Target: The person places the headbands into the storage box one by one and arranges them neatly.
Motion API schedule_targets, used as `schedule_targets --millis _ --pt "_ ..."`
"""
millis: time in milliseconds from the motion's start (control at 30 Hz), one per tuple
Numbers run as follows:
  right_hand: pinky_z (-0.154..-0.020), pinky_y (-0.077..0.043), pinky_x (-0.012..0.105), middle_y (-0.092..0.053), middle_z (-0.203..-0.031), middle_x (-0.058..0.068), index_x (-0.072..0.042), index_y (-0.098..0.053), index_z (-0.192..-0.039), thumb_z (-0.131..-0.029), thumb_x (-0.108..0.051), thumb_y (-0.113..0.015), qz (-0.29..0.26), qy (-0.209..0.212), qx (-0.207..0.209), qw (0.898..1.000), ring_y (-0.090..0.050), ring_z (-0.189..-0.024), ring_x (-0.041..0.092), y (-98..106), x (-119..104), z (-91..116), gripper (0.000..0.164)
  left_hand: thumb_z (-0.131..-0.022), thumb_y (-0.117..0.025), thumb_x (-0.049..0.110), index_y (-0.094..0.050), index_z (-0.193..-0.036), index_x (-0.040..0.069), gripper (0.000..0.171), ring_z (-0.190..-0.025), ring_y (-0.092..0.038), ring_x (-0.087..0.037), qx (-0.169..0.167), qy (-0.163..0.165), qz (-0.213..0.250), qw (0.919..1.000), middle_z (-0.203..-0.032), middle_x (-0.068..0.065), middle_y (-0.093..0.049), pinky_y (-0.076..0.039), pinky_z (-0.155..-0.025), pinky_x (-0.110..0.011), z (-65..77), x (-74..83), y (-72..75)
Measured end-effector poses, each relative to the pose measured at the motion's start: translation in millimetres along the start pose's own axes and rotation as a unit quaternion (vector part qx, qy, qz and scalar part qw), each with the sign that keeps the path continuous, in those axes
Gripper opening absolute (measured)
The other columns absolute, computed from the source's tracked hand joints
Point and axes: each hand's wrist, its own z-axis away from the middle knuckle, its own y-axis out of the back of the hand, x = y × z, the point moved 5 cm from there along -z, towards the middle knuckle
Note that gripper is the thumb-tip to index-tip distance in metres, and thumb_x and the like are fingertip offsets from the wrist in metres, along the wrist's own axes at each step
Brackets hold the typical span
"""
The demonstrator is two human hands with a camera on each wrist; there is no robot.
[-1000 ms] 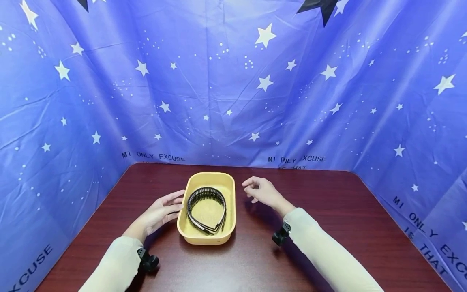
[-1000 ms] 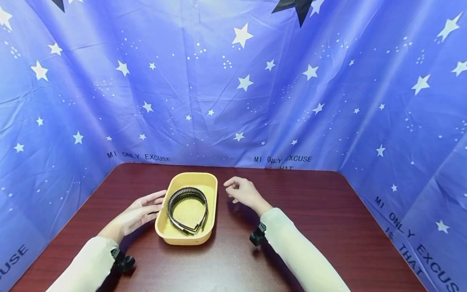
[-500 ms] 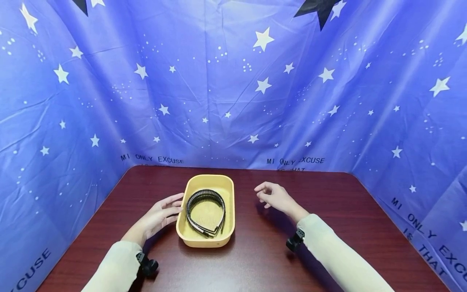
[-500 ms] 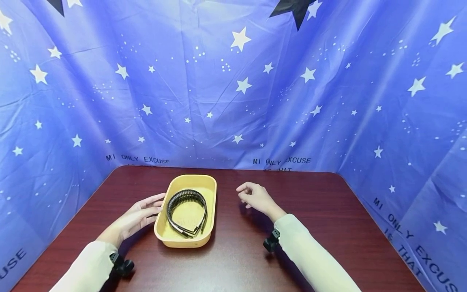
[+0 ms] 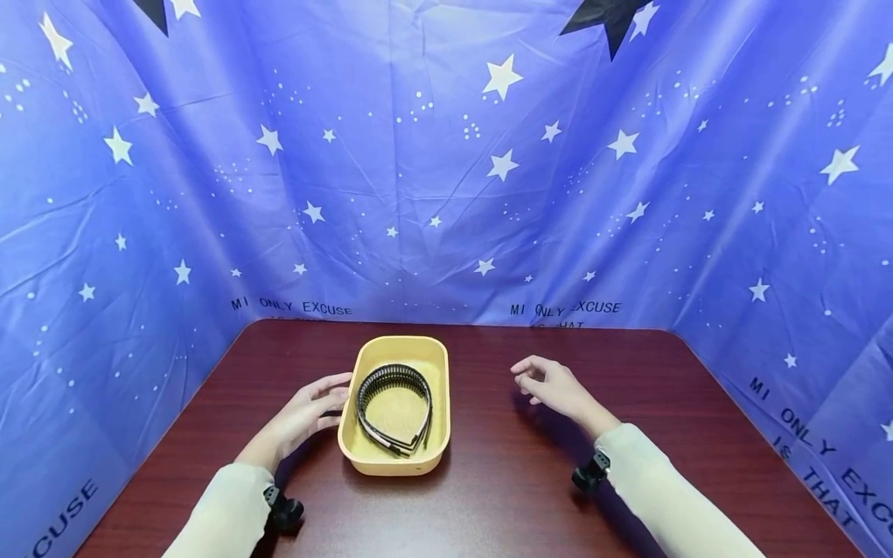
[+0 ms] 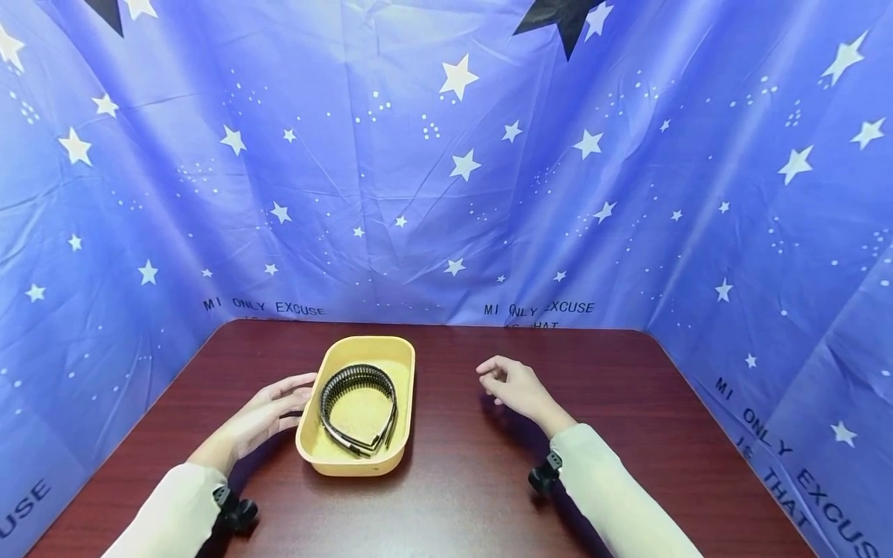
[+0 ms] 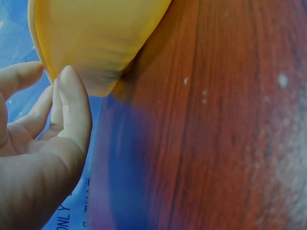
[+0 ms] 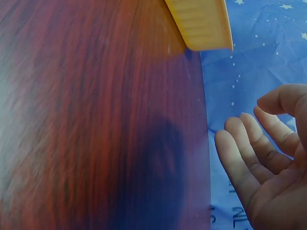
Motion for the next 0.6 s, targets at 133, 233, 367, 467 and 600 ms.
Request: schedule_targets --millis 133,233,367,467,600 --pt "-0.066 -0.058 0.031 -0.069 -0.092 0.016 0.001 -0.067 -0.113 -0.094 -0.007 -0.064 0.038 0.012 0.016 0.999 -0.067 -0.081 0.029 9 4 8 0.021 -0.104 -0.053 0.011 -0.035 -0.15 -0.006 0.052 -0.107 -0.062 -0.013 0.02 -0.012 -0.046 0.9987 -0.13 -0.023 -0.057 -0.054 -0.091 -0.037 -0.5 2.9 1.3" --pt "-0.07 -0.053 0.029 -0.07 -0.09 0.004 -0.004 -0.07 -0.11 -0.093 -0.009 -0.066 0.089 0.029 0.039 0.995 -0.065 -0.08 0.021 16 6 12 0.018 -0.103 -0.055 0.013 -0.043 -0.146 -0.004 0.048 -0.104 -0.062 -0.012 0.047 -0.031 -0.115 0.9918 -0.125 -0.022 -0.061 -0.054 -0.087 -0.036 -1.3 9.4 2.0" --pt "-0.074 -0.049 0.03 -0.068 -0.087 -0.007 -0.009 -0.071 -0.107 -0.093 -0.013 -0.068 0.136 0.049 0.054 0.988 -0.06 -0.08 0.011 24 8 18 0.015 -0.101 -0.059 0.014 -0.052 -0.14 0.0 0.042 -0.101 -0.061 -0.017 0.075 -0.065 -0.194 0.976 -0.118 -0.019 -0.065 -0.052 -0.082 -0.035 -1.9 18.7 0.9" --pt "-0.074 -0.049 0.032 -0.068 -0.089 -0.007 -0.009 -0.071 -0.108 -0.093 -0.014 -0.068 0.152 0.063 0.055 0.985 -0.06 -0.082 0.012 28 10 22 0.016 -0.1 -0.062 0.013 -0.057 -0.137 0.002 0.039 -0.103 -0.061 -0.021 0.089 -0.088 -0.241 0.9625 -0.114 -0.015 -0.067 -0.05 -0.086 -0.034 -2.2 22.7 0.7" --pt "-0.074 -0.05 0.036 -0.069 -0.097 -0.002 -0.007 -0.071 -0.108 -0.092 -0.013 -0.069 0.192 0.091 0.069 0.975 -0.059 -0.084 0.017 35 11 24 0.017 -0.096 -0.064 0.008 -0.061 -0.132 0.003 0.036 -0.106 -0.063 -0.027 0.108 -0.128 -0.32 0.9325 -0.111 -0.011 -0.068 -0.049 -0.094 -0.04 -2.1 27.1 1.1"
